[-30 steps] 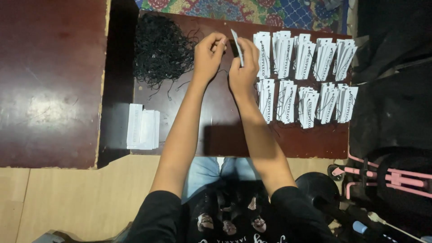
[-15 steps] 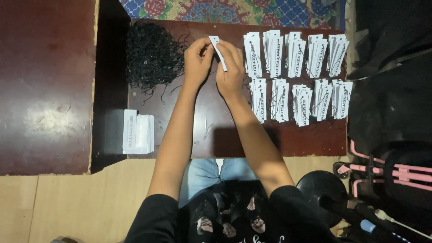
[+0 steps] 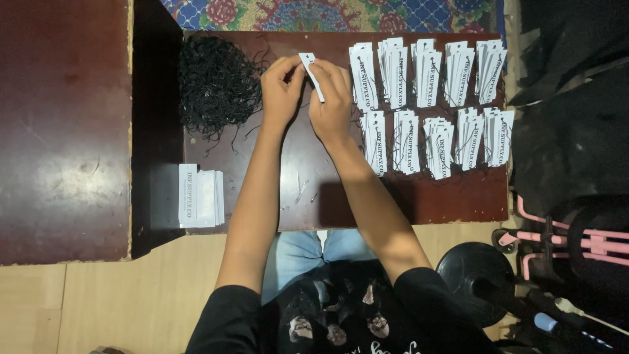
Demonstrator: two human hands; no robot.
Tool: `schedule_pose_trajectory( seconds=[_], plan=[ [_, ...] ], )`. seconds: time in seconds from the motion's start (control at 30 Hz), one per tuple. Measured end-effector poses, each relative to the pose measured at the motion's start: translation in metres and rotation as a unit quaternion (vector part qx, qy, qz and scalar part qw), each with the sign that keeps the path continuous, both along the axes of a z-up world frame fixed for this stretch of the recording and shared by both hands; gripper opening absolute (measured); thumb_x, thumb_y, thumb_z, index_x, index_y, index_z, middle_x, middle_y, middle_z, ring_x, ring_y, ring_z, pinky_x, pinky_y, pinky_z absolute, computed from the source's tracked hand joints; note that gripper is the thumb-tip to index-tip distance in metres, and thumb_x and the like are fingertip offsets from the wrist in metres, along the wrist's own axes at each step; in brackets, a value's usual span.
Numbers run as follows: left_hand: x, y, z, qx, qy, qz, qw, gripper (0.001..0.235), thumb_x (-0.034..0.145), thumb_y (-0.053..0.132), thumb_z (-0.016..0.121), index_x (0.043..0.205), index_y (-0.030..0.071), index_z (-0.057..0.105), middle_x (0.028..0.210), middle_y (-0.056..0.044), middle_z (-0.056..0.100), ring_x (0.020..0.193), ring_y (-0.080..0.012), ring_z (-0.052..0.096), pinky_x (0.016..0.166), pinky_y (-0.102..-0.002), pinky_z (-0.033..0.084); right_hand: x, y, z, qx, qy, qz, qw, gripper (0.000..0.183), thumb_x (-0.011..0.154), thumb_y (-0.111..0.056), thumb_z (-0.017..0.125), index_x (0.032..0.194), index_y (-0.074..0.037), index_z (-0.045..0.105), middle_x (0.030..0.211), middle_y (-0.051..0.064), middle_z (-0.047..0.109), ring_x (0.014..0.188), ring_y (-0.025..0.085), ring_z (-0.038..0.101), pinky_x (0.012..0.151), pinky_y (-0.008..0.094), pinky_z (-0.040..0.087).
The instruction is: The person threads black strings through white rectangular tags and places them in neat rows on a wooden table. The person repeats this process for multiple tags, organizing them into aligned columns.
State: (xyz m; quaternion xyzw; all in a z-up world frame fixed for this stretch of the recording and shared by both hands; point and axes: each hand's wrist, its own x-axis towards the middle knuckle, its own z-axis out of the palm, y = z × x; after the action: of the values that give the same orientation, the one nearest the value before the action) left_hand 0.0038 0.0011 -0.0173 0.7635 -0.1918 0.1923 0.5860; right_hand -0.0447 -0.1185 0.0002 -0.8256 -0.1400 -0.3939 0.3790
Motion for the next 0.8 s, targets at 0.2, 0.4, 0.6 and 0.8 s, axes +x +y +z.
schedule_pose_trajectory(
  seconds=[0.2,0.4,0.6,0.8],
  plan=[
    [-0.001,0.000,0.005,-0.049,0.058,-0.002,0.997,0.020,0.101,0.013,0.059,0.111,0.011,0.076,0.106,-0.003,0.077,0.094,-0.0156,0.069,0.081,-0.030,0.053,0.000,-0.001,-0.004,-0.022,0.020,0.017,0.999,0.043,0.088,0.022,0.048,0.120,0.000,0.067,0.120,0.016,0.065,0.107,0.034,0.058,0.095,0.044,0.055],
    [0.002,0.003,0.000,-0.108,0.105,-0.017,0.988,0.028,0.106,0.028,0.054,0.100,0.007,0.073,0.071,0.002,0.060,0.066,-0.0093,0.053,0.062,-0.028,0.043,0.001,0.000,0.001,-0.067,0.009,0.023,0.997,0.039,0.087,0.021,0.048,0.116,0.003,0.068,0.120,0.015,0.065,0.104,0.034,0.059,0.092,0.044,0.055],
    [-0.001,0.004,0.011,-0.130,0.071,0.024,0.989,0.025,0.104,0.023,0.057,0.085,0.010,0.067,0.076,0.003,0.061,0.072,-0.0083,0.052,0.067,-0.028,0.044,-0.012,0.003,0.020,-0.121,0.039,0.010,0.992,0.039,0.094,-0.039,0.067,0.121,-0.011,0.072,0.126,0.004,0.067,0.109,0.028,0.061,0.088,0.042,0.045],
    [-0.003,0.002,0.012,-0.099,0.061,-0.029,0.993,0.019,0.099,0.010,0.058,0.091,0.007,0.075,0.085,-0.003,0.073,0.080,-0.0143,0.066,0.074,-0.030,0.052,-0.003,0.004,0.006,0.019,-0.008,-0.029,0.999,0.021,0.105,-0.019,0.059,0.119,-0.007,0.069,0.104,0.004,0.073,0.094,0.025,0.064,0.086,0.036,0.049]
  ],
)
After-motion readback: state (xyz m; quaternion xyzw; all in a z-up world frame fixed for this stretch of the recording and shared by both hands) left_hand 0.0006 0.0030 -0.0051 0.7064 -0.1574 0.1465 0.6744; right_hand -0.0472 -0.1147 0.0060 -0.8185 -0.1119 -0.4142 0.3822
